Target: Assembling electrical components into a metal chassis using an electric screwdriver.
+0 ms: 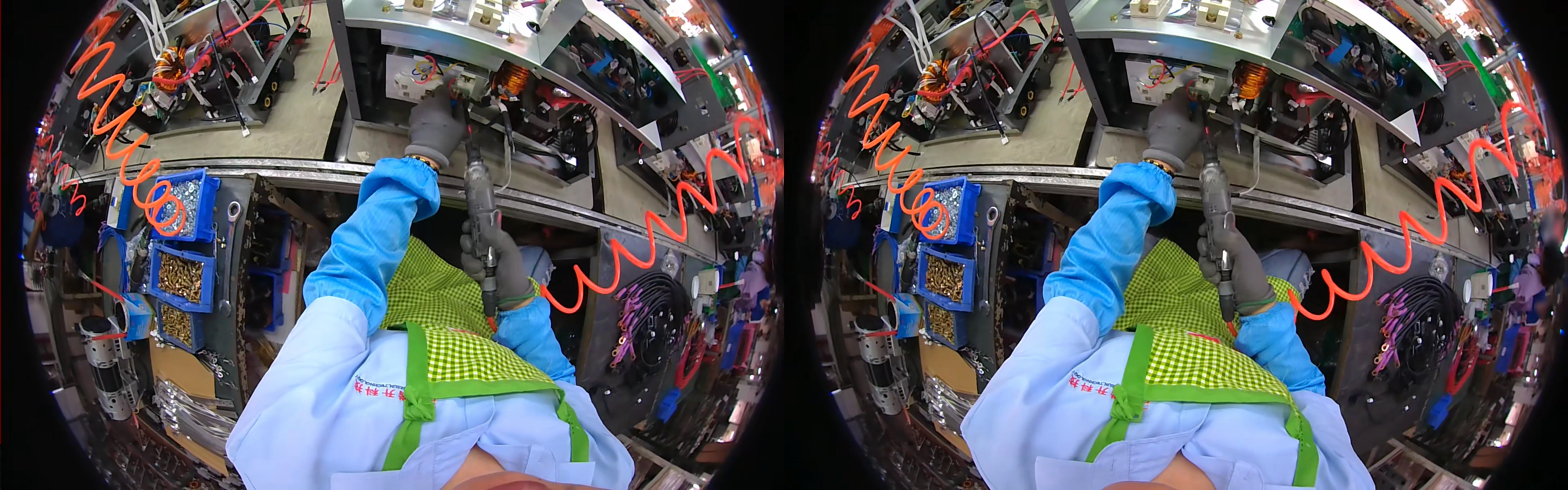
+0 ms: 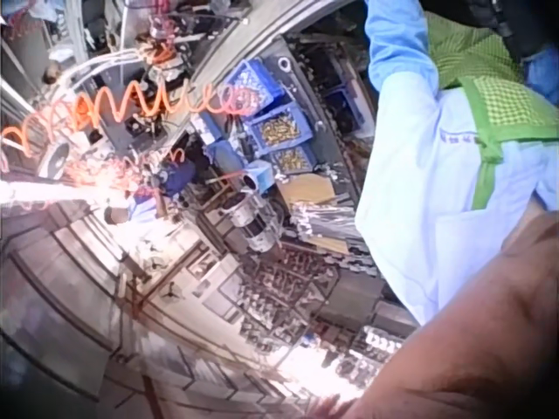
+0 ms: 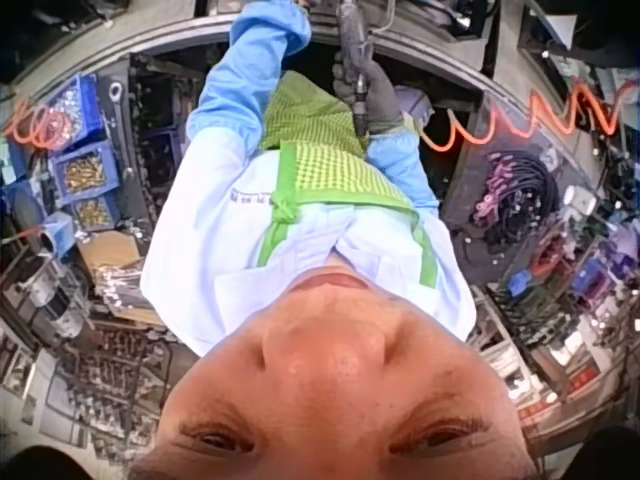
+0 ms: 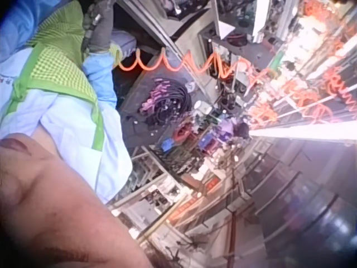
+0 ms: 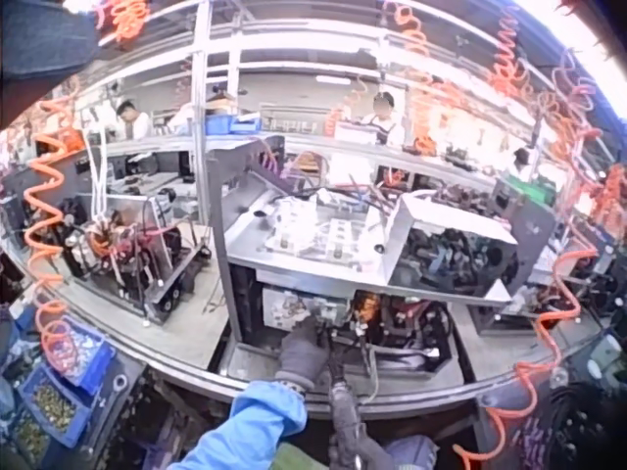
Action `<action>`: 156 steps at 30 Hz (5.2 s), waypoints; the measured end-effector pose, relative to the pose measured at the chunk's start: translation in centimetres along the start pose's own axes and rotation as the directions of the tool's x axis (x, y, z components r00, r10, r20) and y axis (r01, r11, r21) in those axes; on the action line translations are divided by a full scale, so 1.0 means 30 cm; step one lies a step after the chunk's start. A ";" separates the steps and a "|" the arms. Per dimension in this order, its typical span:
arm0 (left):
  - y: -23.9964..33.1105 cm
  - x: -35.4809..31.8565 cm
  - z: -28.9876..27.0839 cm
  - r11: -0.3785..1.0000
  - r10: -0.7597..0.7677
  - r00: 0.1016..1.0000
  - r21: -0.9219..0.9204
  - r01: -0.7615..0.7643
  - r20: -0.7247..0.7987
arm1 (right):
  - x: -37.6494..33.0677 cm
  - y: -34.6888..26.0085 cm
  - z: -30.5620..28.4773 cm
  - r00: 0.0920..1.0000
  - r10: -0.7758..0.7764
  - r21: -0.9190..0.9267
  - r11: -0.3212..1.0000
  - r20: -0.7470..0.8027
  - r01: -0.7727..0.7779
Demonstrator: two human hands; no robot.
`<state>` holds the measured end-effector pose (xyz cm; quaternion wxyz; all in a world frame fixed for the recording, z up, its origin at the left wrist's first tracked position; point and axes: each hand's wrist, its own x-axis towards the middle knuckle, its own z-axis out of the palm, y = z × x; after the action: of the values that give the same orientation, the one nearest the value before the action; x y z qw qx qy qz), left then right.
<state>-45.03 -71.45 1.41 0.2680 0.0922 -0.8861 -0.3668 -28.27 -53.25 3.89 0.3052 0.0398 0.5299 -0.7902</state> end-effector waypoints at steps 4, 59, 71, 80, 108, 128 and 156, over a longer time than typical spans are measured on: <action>0.001 0.002 -0.010 1.000 0.015 1.000 -0.001 -0.015 0.013 | -0.022 -0.056 0.043 0.952 0.075 0.486 0.846 0.297 -0.218; -0.121 -0.243 -0.082 -0.459 0.289 0.592 -0.434 0.775 0.752 | -0.264 0.026 -0.033 0.974 0.169 0.022 0.984 0.148 -0.174; -0.076 -0.250 -0.112 -0.086 0.117 0.656 -0.651 0.754 0.745 | -0.268 0.041 -0.068 0.949 0.264 0.165 0.942 0.171 -0.292; -0.009 -0.250 0.015 -0.346 -0.019 0.500 -0.475 0.810 0.866 | -0.288 0.043 -0.106 0.969 0.105 0.373 0.909 0.224 -0.185; -0.019 -0.104 0.396 0.523 -0.238 0.949 -0.851 -0.057 -0.209 | -0.269 -0.013 -0.074 0.984 0.156 0.114 0.980 0.089 -0.166; -0.021 -0.078 0.187 0.156 0.213 0.971 -0.977 -0.147 -0.112 | -0.150 0.001 -0.046 0.989 0.084 0.131 0.986 0.125 -0.100; -0.043 -0.059 0.281 -0.726 0.133 0.780 -0.476 0.496 0.612 | 0.002 0.102 0.114 0.999 0.020 0.303 0.953 0.041 -0.032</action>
<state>-48.16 -66.68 -5.17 -0.0914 -0.0243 0.0156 -0.9954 -25.83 -57.01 2.87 0.3157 0.0786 0.3960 -0.8587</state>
